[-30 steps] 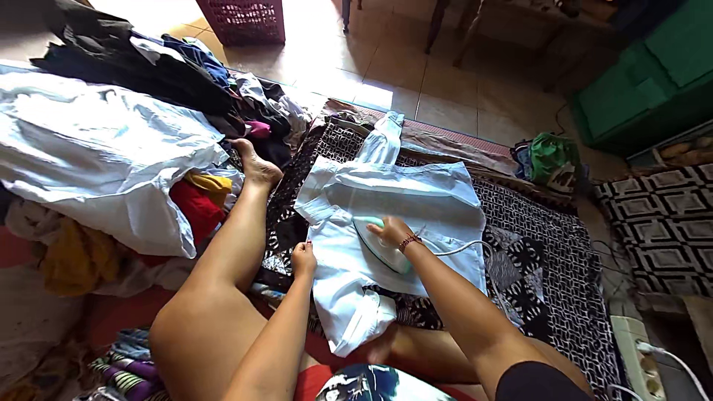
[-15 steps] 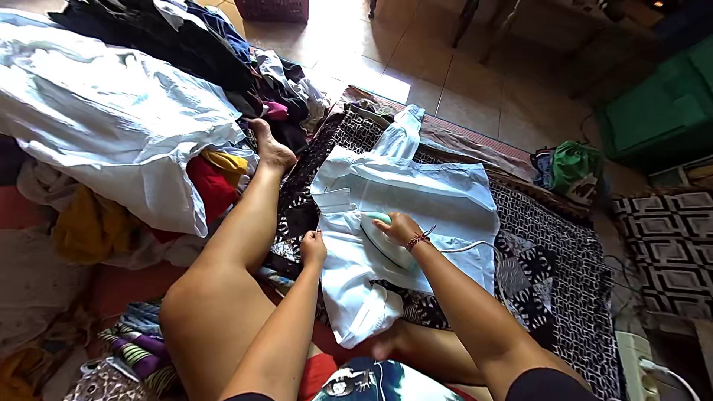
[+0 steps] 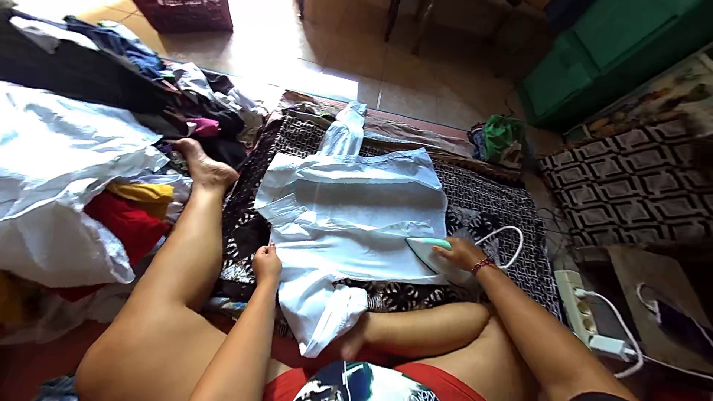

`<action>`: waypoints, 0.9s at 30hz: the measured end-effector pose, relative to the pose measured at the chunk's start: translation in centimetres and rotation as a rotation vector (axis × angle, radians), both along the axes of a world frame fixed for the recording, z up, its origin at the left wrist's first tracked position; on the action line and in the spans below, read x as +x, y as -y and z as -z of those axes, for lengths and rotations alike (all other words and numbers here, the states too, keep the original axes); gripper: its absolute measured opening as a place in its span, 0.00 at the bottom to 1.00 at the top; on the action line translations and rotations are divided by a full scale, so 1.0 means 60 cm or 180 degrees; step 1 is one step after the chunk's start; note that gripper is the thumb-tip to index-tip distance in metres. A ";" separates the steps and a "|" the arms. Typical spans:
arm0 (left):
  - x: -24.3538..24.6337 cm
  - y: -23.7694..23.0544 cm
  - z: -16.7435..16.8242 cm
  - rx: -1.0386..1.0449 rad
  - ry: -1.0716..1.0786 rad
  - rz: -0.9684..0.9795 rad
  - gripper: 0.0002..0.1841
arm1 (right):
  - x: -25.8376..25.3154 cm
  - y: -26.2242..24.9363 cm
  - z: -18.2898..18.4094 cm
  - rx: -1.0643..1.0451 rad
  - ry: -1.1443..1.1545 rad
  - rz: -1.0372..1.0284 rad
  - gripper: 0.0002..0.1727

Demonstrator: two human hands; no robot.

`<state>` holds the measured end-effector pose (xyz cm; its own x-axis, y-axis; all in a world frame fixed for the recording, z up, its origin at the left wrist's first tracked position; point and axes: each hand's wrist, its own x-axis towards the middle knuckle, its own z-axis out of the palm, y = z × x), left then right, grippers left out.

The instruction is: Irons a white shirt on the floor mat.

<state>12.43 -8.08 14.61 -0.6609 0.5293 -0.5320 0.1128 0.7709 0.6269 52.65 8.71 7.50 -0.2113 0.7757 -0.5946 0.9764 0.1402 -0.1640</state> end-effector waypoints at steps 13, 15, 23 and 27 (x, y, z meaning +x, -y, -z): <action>-0.139 -0.088 0.173 0.0798 -0.1384 0.0850 0.29 | -0.015 -0.077 0.013 0.0945 -0.0079 -0.0025 0.24; -0.160 -0.139 0.166 0.0222 -0.1175 0.1309 0.36 | -0.062 -0.095 0.067 0.0506 -0.0141 -0.0210 0.27; -0.212 -0.186 0.199 -0.0111 -0.1096 0.1679 0.10 | -0.064 -0.134 0.045 0.0200 0.0554 0.0346 0.19; -0.193 -0.192 0.213 0.0158 -0.1258 0.1483 0.09 | -0.053 -0.137 0.041 0.0265 0.0683 0.0450 0.19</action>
<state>0.86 3.41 1.85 -0.4964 0.8279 -0.2611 0.6623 0.5556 0.5027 49.47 16.96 5.02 0.0268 0.8366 -0.5471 0.9985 0.0042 0.0552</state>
